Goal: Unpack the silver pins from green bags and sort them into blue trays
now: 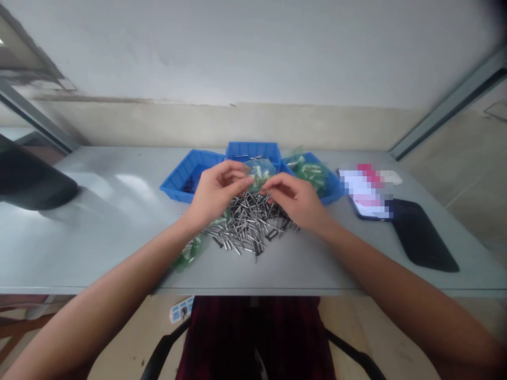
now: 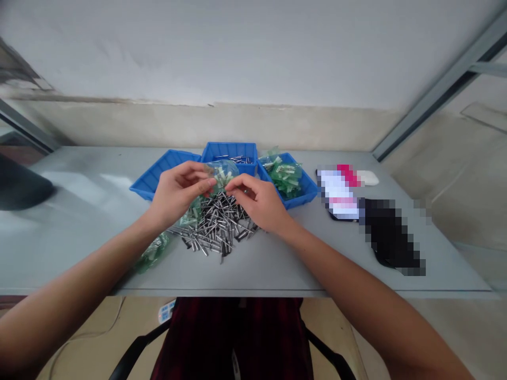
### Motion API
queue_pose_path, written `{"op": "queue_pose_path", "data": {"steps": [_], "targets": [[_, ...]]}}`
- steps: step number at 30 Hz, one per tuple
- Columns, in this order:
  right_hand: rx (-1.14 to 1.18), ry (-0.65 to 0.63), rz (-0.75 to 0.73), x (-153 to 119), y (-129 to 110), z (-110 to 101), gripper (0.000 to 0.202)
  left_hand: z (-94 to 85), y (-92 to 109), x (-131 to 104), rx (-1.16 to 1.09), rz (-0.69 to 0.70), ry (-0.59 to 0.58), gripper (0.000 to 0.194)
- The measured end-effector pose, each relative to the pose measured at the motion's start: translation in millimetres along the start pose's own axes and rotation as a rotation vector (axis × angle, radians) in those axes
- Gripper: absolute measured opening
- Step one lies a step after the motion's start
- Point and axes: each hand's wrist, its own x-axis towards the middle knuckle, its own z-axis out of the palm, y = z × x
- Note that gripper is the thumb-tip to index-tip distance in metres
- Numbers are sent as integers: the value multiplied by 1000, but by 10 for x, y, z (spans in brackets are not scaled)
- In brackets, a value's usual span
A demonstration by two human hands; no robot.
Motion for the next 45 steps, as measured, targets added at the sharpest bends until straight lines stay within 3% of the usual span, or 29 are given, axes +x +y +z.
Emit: {"op": "queue_pose_path", "data": {"steps": [5,13,22,34,41,45], "targets": [[55,55,0,8,21,-13,15,-2,-4,-14,39,49,1,9],[39,42,95,-7,8,0,18,-12,23,-35,151,48,31,5],[86,38,121,-3,10,0,24,-8,26,-39,184,55,-5,8],[38,49,80,-22,-12,-3,41,-10,14,-46,200,52,-47,7],[-131,234,-35,1,-28,-42,28,-24,-4,-35,250,49,-120,12],[-359,419,-96,48,-50,-200,27,-18,-14,-68,405,73,-267,19]]}}
